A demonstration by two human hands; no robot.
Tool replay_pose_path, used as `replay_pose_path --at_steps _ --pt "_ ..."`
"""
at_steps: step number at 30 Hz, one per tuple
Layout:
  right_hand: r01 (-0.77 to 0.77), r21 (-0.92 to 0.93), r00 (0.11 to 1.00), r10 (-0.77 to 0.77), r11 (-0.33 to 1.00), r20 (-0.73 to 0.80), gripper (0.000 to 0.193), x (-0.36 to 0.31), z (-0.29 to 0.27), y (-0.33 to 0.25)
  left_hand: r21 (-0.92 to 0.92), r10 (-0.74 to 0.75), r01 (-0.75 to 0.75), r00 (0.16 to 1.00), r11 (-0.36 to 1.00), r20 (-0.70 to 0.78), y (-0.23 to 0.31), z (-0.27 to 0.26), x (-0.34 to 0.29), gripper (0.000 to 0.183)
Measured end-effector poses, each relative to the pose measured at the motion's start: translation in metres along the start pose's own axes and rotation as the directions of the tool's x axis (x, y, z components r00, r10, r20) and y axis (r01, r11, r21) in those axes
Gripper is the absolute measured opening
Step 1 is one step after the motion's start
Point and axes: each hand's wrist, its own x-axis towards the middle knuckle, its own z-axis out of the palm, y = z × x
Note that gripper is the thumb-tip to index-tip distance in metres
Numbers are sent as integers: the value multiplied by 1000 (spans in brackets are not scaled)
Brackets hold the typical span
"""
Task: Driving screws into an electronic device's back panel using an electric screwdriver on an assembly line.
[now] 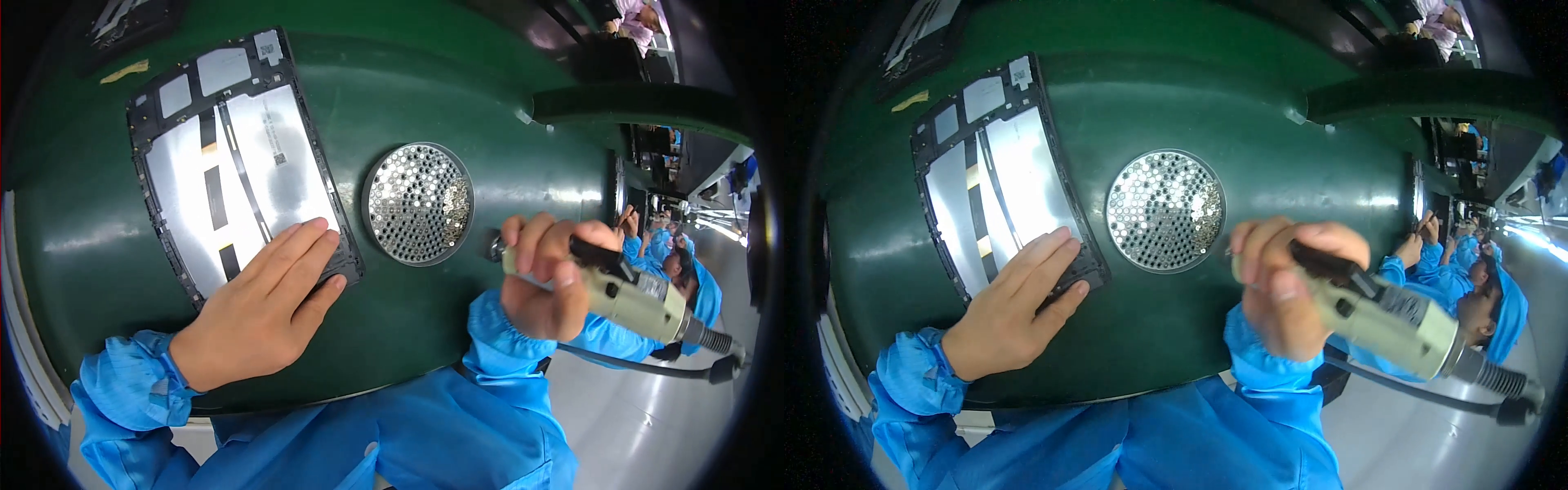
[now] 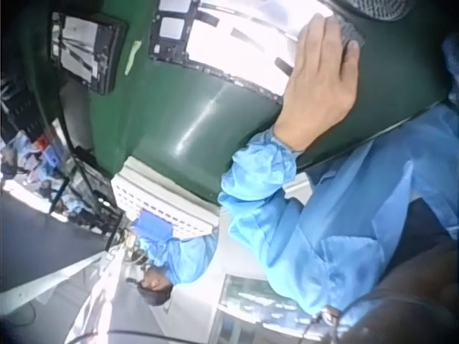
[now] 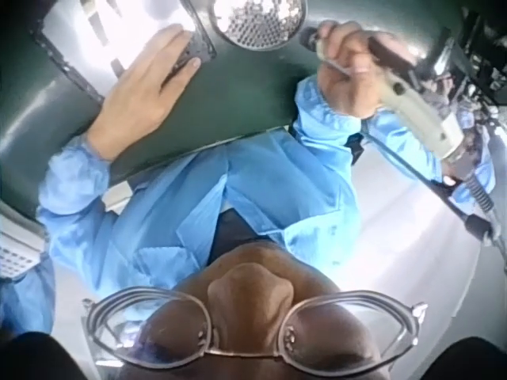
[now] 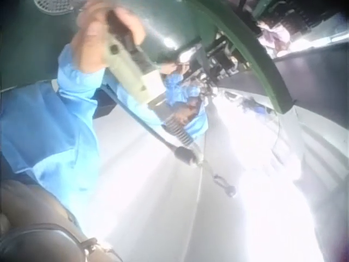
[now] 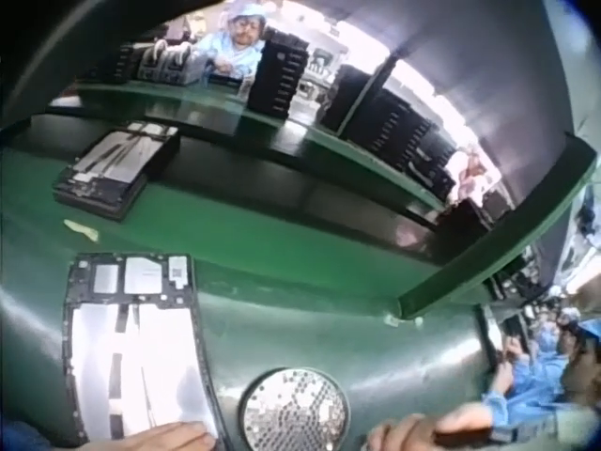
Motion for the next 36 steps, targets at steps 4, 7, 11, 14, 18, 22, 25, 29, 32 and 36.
replay_pose_path --at_steps 4,7,11,14,18,22,25,29,32,36 --pt "-44 -50 980 53 998 191 39 -3 9 3 -15 27 -27 1000 1000 8 -3 -2 7 27" --pt "-73 -68 976 86 995 200 37 -7 15 3 1 87 -87 996 996 -17 3 7 10 29" --pt "-88 -79 974 102 993 202 36 -10 17 9 6 77 -77 997 997 -15 6 7 11 29" --pt "-85 -90 973 102 992 205 36 -9 15 9 -26 61 -60 998 998 13 4 1 10 29" --pt "-94 -90 970 111 992 215 36 -12 11 11 27 33 -34 999 999 26 3 1 11 27" --pt "-80 -89 968 99 993 229 36 -10 11 12 45 11 -12 1000 999 15 0 4 9 27" --pt "-73 -87 969 91 994 231 35 -11 11 13 50 6 -7 1000 999 23 1 6 8 28" --pt "-60 -79 967 77 995 241 36 -12 11 13 58 21 -23 999 998 41 0 3 8 28" --pt "-57 -97 968 78 994 240 37 -12 12 13 -6 13 -12 999 1000 46 -2 1 4 29" --pt "-67 -115 969 92 991 230 37 -15 12 11 5 40 -40 999 999 10 -1 6 2 30"
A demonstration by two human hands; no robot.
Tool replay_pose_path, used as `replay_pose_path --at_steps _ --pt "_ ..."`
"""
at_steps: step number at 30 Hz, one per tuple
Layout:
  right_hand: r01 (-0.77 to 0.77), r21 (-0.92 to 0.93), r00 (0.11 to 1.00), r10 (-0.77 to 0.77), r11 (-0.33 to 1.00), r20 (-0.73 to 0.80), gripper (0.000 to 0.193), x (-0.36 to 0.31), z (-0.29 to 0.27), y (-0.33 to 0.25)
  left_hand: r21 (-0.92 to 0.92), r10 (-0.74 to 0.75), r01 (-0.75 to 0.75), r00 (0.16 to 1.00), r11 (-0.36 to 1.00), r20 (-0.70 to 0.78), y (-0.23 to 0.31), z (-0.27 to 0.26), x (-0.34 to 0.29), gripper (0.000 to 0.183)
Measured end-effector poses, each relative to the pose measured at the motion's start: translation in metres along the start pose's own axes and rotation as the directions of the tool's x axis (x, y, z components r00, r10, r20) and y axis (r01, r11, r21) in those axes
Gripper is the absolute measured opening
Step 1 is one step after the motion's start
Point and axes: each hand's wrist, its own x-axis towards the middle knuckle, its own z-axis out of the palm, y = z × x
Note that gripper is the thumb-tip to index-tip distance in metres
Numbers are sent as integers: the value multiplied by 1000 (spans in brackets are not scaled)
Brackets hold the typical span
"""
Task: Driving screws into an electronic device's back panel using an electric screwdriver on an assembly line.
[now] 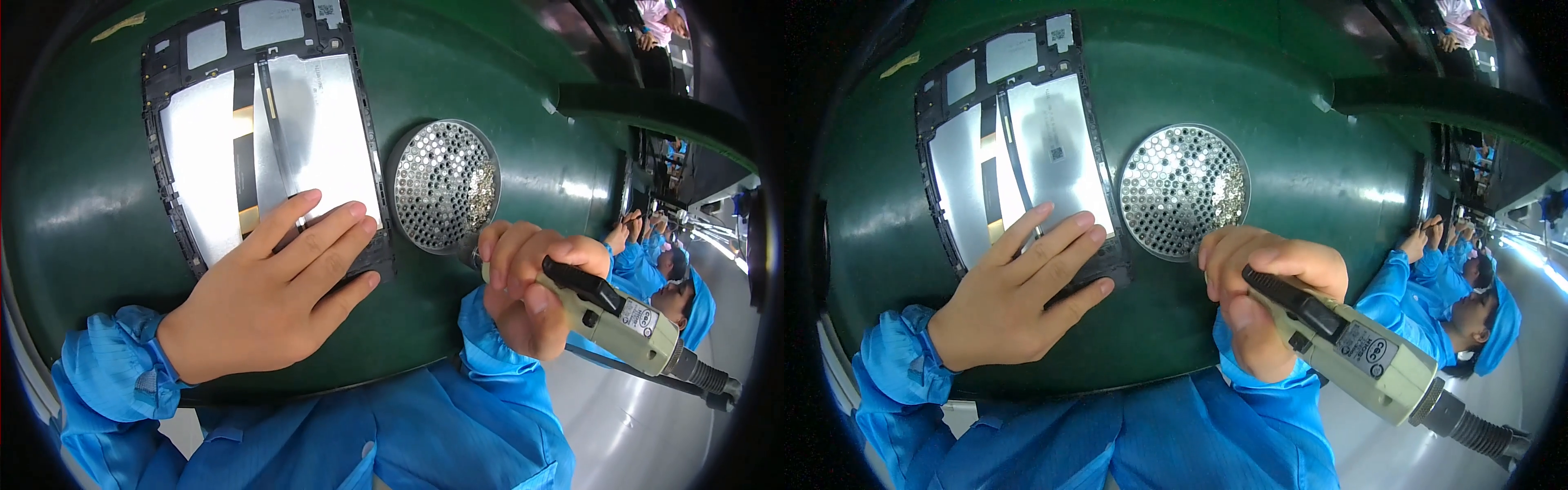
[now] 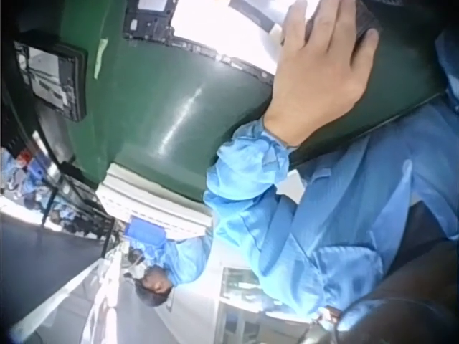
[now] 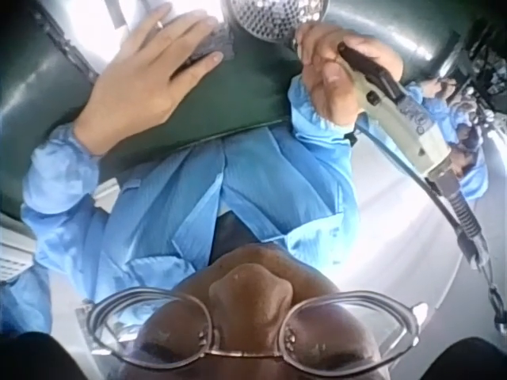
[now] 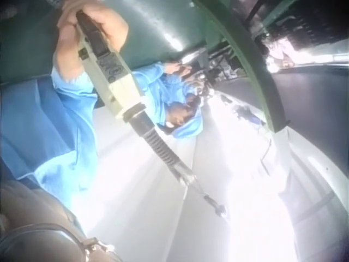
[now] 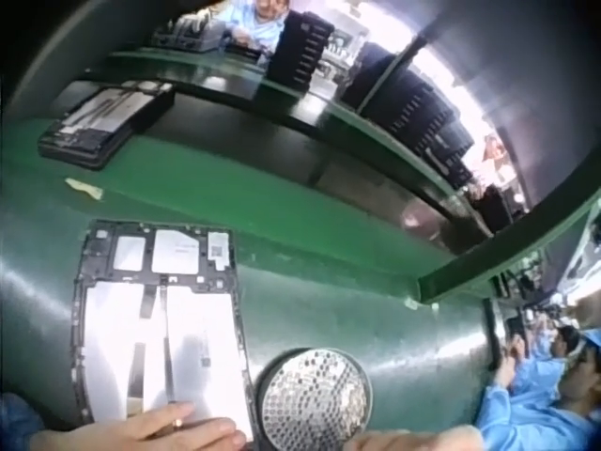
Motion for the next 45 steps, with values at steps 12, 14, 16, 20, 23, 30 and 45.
replay_pose_path --at_steps 12,14,16,20,23,30,45 --pt "50 42 998 -49 998 -26 37 0 3 3 7 25 -25 999 1000 -40 -3 1 -1 29" --pt "53 36 999 -52 998 -12 37 2 2 3 12 26 -25 999 1000 -45 -4 0 -1 28" --pt "52 25 999 -52 998 -2 36 2 2 2 -2 26 -26 999 1000 -44 -3 0 -1 27" --pt "38 26 999 -38 999 -5 36 3 3 4 6 16 -16 999 1000 -45 -4 1 0 27" --pt "44 2 998 -44 999 -39 35 2 9 -3 -17 17 -18 999 1000 -43 -3 -2 -2 27" --pt "99 22 995 -99 995 -10 34 -1 25 -32 39 34 -32 998 999 -49 -3 -2 -3 28" --pt "24 -14 994 -22 1000 108 29 1 52 -14 35 24 -22 997 999 -75 -3 -3 -8 25"
